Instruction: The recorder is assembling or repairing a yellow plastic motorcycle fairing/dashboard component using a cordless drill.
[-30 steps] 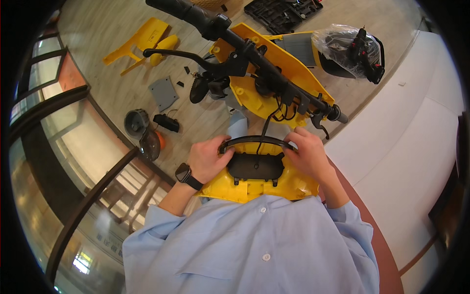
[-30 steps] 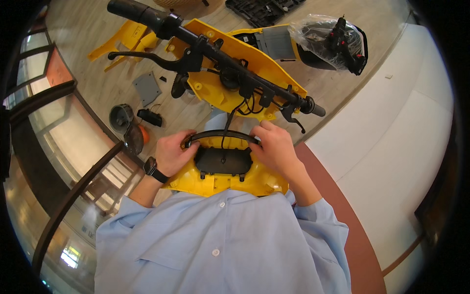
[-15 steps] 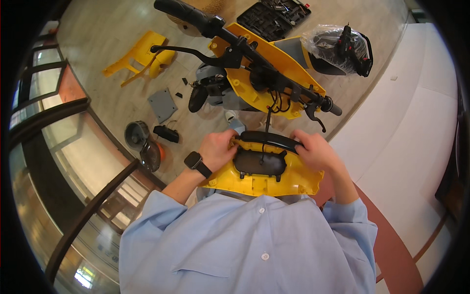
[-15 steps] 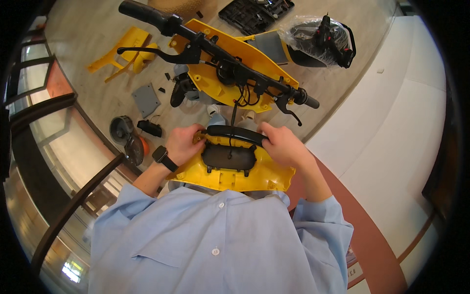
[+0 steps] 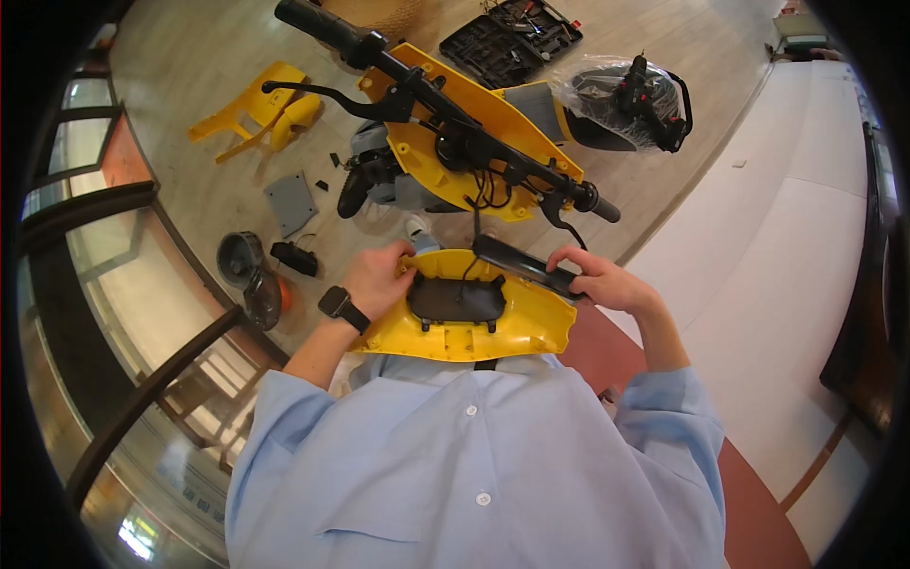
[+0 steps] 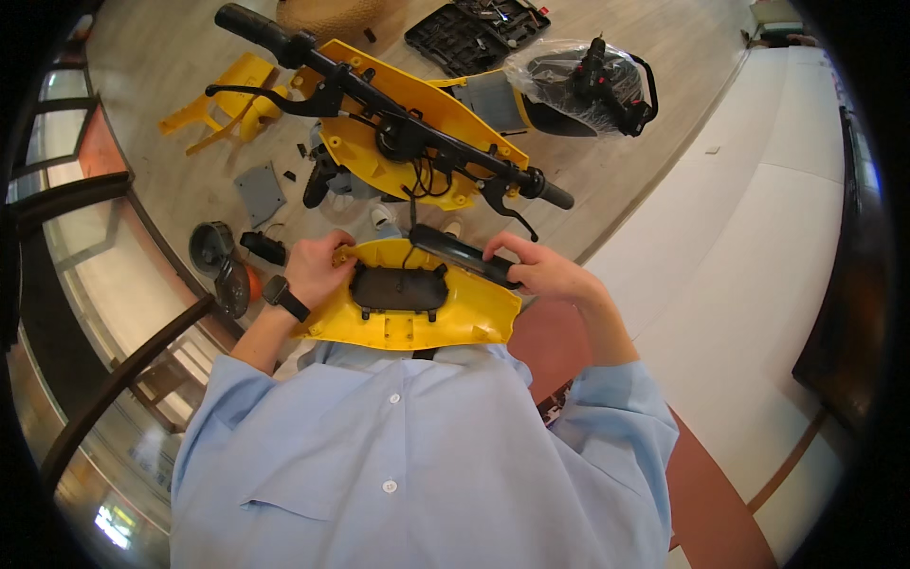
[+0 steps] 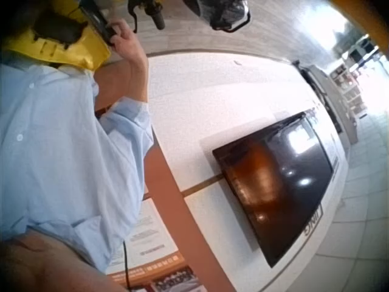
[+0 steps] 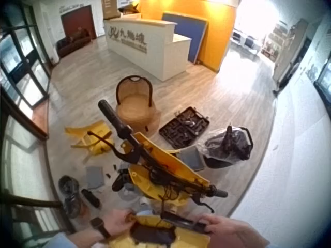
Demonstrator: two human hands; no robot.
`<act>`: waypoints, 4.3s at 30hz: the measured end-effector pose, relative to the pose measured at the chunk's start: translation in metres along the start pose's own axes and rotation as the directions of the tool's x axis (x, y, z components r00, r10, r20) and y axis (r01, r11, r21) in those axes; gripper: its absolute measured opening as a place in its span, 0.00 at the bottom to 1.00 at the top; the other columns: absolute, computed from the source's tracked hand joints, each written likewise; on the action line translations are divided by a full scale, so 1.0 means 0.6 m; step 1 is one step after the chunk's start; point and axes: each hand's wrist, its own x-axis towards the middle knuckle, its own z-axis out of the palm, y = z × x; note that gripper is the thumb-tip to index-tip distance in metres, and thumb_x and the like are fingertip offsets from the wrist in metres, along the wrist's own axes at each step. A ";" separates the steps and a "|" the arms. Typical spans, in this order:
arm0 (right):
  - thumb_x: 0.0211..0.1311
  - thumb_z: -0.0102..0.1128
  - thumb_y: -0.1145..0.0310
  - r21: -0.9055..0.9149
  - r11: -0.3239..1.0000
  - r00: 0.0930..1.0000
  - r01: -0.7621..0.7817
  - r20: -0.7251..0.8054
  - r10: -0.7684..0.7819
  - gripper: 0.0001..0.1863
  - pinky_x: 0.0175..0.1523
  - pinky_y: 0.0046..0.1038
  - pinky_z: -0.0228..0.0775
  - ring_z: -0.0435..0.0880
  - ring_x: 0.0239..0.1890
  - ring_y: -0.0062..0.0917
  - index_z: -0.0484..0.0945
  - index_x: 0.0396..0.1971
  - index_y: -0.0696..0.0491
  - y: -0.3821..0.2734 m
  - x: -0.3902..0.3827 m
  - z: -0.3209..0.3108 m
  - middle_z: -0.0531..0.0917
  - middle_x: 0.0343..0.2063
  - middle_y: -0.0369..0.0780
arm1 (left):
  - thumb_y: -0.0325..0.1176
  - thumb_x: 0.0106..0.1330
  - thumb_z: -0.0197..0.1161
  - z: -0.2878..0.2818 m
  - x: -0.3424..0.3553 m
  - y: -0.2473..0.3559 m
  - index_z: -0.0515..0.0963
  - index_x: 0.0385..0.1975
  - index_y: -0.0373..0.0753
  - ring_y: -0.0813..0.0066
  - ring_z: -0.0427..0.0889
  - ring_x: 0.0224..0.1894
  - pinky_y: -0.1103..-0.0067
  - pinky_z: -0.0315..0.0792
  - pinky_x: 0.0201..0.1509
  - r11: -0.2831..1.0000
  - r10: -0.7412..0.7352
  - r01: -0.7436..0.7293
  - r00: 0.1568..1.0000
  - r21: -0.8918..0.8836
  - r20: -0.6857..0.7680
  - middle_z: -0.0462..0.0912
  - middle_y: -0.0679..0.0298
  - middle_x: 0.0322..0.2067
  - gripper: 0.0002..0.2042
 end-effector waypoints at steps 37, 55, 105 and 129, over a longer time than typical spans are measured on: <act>0.55 0.65 0.62 -0.682 0.726 0.858 -0.089 -0.422 -0.292 0.16 0.37 0.36 0.73 0.82 0.29 0.37 0.83 0.35 0.60 -0.119 -0.077 0.023 0.83 0.26 0.49 | 0.36 0.47 0.75 -0.026 0.136 -0.053 0.85 0.35 0.36 0.64 0.85 0.36 0.74 0.77 0.42 0.962 0.268 -0.219 0.866 -0.162 0.422 0.86 0.55 0.31 0.16; 0.59 0.57 0.41 -0.575 0.818 0.986 0.001 -0.138 -0.098 0.30 0.50 0.35 0.72 0.83 0.42 0.38 0.83 0.42 0.56 -0.083 0.266 0.134 0.85 0.36 0.49 | 0.38 0.45 0.78 0.000 0.169 -0.089 0.78 0.51 0.37 0.58 0.84 0.44 0.70 0.78 0.49 0.954 0.289 -0.198 0.805 -0.225 0.518 0.83 0.49 0.42 0.30; 0.52 0.63 0.61 -0.902 0.408 0.775 -0.138 -0.355 -0.523 0.10 0.36 0.41 0.76 0.84 0.28 0.41 0.84 0.22 0.51 -0.109 0.167 0.167 0.83 0.20 0.44 | 0.34 0.56 0.72 -0.042 0.150 -0.038 0.76 0.44 0.36 0.53 0.86 0.34 0.69 0.77 0.37 0.914 0.394 -0.313 0.838 -0.260 0.377 0.86 0.50 0.31 0.18; 0.50 0.69 0.55 -0.800 0.589 0.812 -0.115 -0.417 -0.408 0.14 0.37 0.41 0.75 0.84 0.31 0.41 0.85 0.26 0.51 -0.129 0.139 0.136 0.83 0.22 0.44 | 0.32 0.60 0.67 -0.080 0.145 -0.015 0.69 0.53 0.37 0.50 0.84 0.31 0.66 0.75 0.34 0.892 0.437 -0.326 0.797 -0.313 0.417 0.84 0.49 0.31 0.22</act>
